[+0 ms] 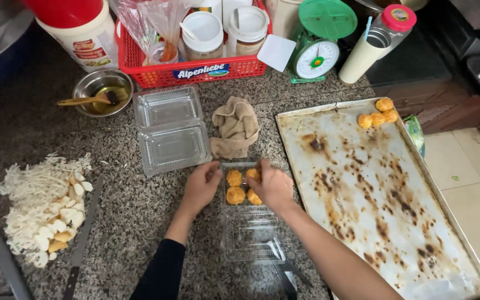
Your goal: The person picks up baked bread rolls from a tray and places them into plastic containers, then uses a stapler to seal the containers.
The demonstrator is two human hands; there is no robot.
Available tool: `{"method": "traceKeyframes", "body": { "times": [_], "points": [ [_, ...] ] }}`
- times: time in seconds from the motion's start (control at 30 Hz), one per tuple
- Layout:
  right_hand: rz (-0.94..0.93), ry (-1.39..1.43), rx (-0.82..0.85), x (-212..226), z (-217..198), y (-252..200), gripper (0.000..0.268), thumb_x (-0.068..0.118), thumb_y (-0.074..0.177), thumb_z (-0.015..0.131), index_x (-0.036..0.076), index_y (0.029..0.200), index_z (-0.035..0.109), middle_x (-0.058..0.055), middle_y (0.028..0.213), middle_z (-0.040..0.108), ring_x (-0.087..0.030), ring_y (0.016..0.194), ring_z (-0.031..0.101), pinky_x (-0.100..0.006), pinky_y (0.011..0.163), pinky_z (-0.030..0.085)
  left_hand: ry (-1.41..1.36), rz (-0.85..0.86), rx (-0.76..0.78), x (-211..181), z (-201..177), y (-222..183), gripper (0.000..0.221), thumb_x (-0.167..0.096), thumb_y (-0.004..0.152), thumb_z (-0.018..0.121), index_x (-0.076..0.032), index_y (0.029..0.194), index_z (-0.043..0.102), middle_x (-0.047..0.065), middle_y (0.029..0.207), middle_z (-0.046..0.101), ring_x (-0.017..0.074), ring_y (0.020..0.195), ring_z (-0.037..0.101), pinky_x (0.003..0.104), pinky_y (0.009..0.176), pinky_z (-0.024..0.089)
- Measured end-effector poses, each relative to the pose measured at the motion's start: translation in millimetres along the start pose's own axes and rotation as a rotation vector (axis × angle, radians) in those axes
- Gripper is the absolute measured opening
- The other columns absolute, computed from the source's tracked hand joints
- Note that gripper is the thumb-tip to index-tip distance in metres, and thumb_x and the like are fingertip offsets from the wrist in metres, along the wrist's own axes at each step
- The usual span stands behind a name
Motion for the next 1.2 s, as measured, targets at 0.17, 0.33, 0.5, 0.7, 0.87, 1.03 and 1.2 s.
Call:
{"method": "traceKeyframes", "body": {
  "times": [0.17, 0.33, 0.5, 0.7, 0.87, 1.03, 1.2],
  "points": [
    [0.033, 0.067, 0.023, -2, -1, -6, 0.051, 0.052, 0.083, 0.076, 0.01, 0.111, 0.063, -0.014, 0.089, 0.076, -0.035, 0.085, 0.074, -0.048, 0.076, 0.057, 0.023, 0.031, 0.016, -16, 0, 3, 0.036, -0.027, 0.094, 0.068, -0.009, 0.125, 0.069, 0.007, 0.101, 0.075, 0.0195, 0.086, 0.071, 0.033, 0.079, 0.057],
    [0.035, 0.281, -0.005, -31, 18, 2, 0.039, 0.043, 0.09, 0.071, 0.01, 0.111, 0.067, -0.013, 0.089, 0.077, -0.03, 0.084, 0.077, -0.043, 0.077, 0.059, 0.073, 0.084, -0.008, -6, 10, 12, 0.037, -0.025, 0.093, 0.069, -0.007, 0.126, 0.067, 0.008, 0.099, 0.074, 0.0216, 0.085, 0.071, 0.034, 0.078, 0.057],
    [-0.011, 0.486, -0.225, -51, -13, 5, 0.018, 0.021, 0.092, 0.068, 0.005, 0.1, 0.071, -0.014, 0.086, 0.075, -0.026, 0.073, 0.075, -0.039, 0.071, 0.06, 0.124, 0.129, -0.096, -27, 3, 16, 0.037, -0.024, 0.093, 0.071, -0.005, 0.125, 0.067, 0.01, 0.094, 0.072, 0.0231, 0.083, 0.07, 0.036, 0.076, 0.055],
    [-0.11, 0.458, -0.426, -140, -76, 23, 0.013, 0.012, 0.092, 0.066, 0.005, 0.1, 0.073, -0.012, 0.096, 0.077, -0.023, 0.084, 0.074, -0.036, 0.077, 0.058, 0.157, 0.194, -0.043, -108, 44, 33, 0.028, -0.021, 0.097, 0.068, -0.007, 0.122, 0.07, 0.01, 0.093, 0.068, 0.0245, 0.073, 0.064, 0.039, 0.067, 0.053],
    [0.144, 0.426, -0.436, -255, -123, 38, 0.019, 0.018, 0.093, 0.067, 0.007, 0.108, 0.071, -0.012, 0.102, 0.075, -0.024, 0.084, 0.074, -0.038, 0.078, 0.058, 0.086, 0.317, 0.162, -158, 142, 61, 0.033, -0.021, 0.096, 0.069, -0.007, 0.126, 0.066, 0.011, 0.091, 0.066, 0.0228, 0.072, 0.065, 0.038, 0.066, 0.054],
    [0.244, 0.327, -0.429, -342, -159, 57, 0.032, 0.021, 0.092, 0.069, 0.005, 0.12, 0.066, -0.016, 0.114, 0.072, -0.029, 0.09, 0.074, -0.041, 0.082, 0.058, 0.0, 0.544, 0.207, -202, 227, 86, 0.034, -0.018, 0.093, 0.073, -0.008, 0.125, 0.067, 0.01, 0.096, 0.071, 0.0244, 0.083, 0.068, 0.038, 0.076, 0.057],
    [0.116, 0.16, -0.427, -392, -170, 84, 0.049, 0.016, 0.084, 0.075, 0.004, 0.129, 0.061, -0.02, 0.127, 0.063, -0.036, 0.118, 0.062, -0.043, 0.101, 0.049, 0.227, 0.387, 0.37, -224, 296, 104, 0.041, -0.022, 0.089, 0.072, -0.013, 0.129, 0.065, 0.013, 0.116, 0.069, 0.0324, 0.106, 0.067, 0.044, 0.088, 0.055]
  ]
}}
Point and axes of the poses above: each hand's wrist, its own y-axis towards the middle knuckle, its own z-axis out of the palm, x = y × z, the point moved 8 cm from there along y, towards the middle knuckle
